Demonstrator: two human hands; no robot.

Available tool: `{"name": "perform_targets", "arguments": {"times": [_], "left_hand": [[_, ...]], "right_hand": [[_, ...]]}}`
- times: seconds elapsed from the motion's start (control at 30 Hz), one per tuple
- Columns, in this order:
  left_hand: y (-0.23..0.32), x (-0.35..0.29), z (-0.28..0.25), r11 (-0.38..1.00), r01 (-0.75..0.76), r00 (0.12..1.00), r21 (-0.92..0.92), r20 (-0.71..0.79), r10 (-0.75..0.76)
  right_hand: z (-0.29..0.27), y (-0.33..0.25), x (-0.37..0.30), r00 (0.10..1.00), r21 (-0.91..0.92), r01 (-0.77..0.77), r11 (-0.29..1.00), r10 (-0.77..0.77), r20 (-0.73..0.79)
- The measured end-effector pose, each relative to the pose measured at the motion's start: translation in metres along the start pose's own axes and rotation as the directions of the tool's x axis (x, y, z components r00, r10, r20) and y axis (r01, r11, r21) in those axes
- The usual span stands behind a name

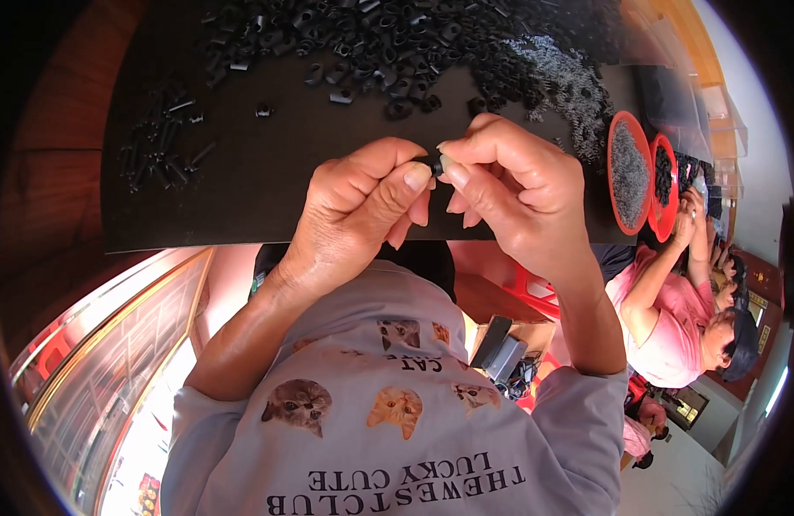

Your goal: The person assembles plastic cord locks by picking up small springs and plastic pieces from the table and fitting them together by hand.

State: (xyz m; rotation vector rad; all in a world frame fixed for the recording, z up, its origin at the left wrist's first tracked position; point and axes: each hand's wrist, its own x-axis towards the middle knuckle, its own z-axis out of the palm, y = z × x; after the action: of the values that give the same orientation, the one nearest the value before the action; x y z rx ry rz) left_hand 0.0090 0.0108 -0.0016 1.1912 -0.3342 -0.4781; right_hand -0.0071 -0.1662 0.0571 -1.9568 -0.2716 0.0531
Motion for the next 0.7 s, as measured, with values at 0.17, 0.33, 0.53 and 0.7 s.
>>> {"name": "perform_targets", "arguments": {"times": [0.17,0.33,0.53,0.7], "left_hand": [[0.0,0.001,0.0,0.997,0.029,0.999,-0.077,-0.038,-0.032],[-0.003,0.002,-0.001,0.99,-0.023,0.998,-0.142,-0.057,0.015],[-0.001,0.002,-0.002,0.975,-0.001,0.998,-0.22,-0.061,-0.013],[0.001,0.003,-0.005,0.977,0.07,0.997,-0.201,-0.005,-0.072]], "right_hand": [[0.001,-0.002,0.003,0.99,0.121,-0.129,0.984,0.135,-0.044],[-0.002,0.009,0.007,1.0,-0.055,0.009,0.998,-0.01,-0.024],[0.003,0.014,0.005,0.87,-0.668,0.42,0.614,-0.481,0.105],[0.003,0.019,0.009,0.768,-0.783,0.474,0.403,-0.624,0.144]]}}
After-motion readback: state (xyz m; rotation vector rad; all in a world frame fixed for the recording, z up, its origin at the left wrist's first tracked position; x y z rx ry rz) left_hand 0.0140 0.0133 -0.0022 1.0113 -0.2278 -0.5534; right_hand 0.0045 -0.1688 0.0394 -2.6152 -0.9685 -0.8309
